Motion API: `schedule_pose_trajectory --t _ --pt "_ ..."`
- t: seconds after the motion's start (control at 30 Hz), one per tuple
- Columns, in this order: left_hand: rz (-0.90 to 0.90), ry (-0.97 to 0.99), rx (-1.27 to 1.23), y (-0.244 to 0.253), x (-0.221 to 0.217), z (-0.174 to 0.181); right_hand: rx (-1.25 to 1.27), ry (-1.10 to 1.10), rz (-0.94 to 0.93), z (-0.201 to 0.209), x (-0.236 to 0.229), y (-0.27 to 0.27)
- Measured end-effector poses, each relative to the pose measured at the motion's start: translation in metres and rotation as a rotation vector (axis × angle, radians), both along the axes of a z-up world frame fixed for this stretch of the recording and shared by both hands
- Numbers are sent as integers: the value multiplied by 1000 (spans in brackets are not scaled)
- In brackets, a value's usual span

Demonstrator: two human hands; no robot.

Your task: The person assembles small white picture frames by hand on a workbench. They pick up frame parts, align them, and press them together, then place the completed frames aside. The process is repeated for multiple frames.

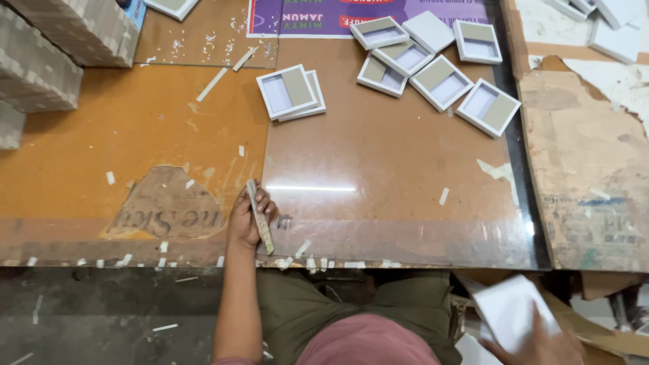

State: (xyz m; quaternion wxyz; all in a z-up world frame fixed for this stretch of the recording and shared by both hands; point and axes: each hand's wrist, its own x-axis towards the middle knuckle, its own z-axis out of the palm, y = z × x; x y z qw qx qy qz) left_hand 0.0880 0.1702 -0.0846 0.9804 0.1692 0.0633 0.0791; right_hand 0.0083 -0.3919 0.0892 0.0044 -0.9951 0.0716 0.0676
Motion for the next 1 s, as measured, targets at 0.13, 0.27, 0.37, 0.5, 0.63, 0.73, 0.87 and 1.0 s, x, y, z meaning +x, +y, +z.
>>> schedule_pose_trajectory --t 0.13,0.27,0.37,0.5,0.63,0.73,0.87,1.0 --pt "-90 82 65 -12 -4 -1 -169 -246 -138 3 -2 -15" --pt "-102 10 27 -4 1 5 594 -398 458 -27 95 114" --pt "-121 27 -51 -5 3 3 724 -393 780 -42 167 248" --pt "-154 19 -74 -1 6 1 477 -260 1028 -36 256 410" --pt "-184 14 -107 -4 7 1 347 -126 710 -46 314 491" --pt "-197 3 -99 -3 10 10 333 -92 566 -69 337 506" --pt "-246 26 12 -1 5 19 393 -62 505 -86 340 500" --pt "-251 -10 7 -7 2 21 694 -109 440 -74 306 445"
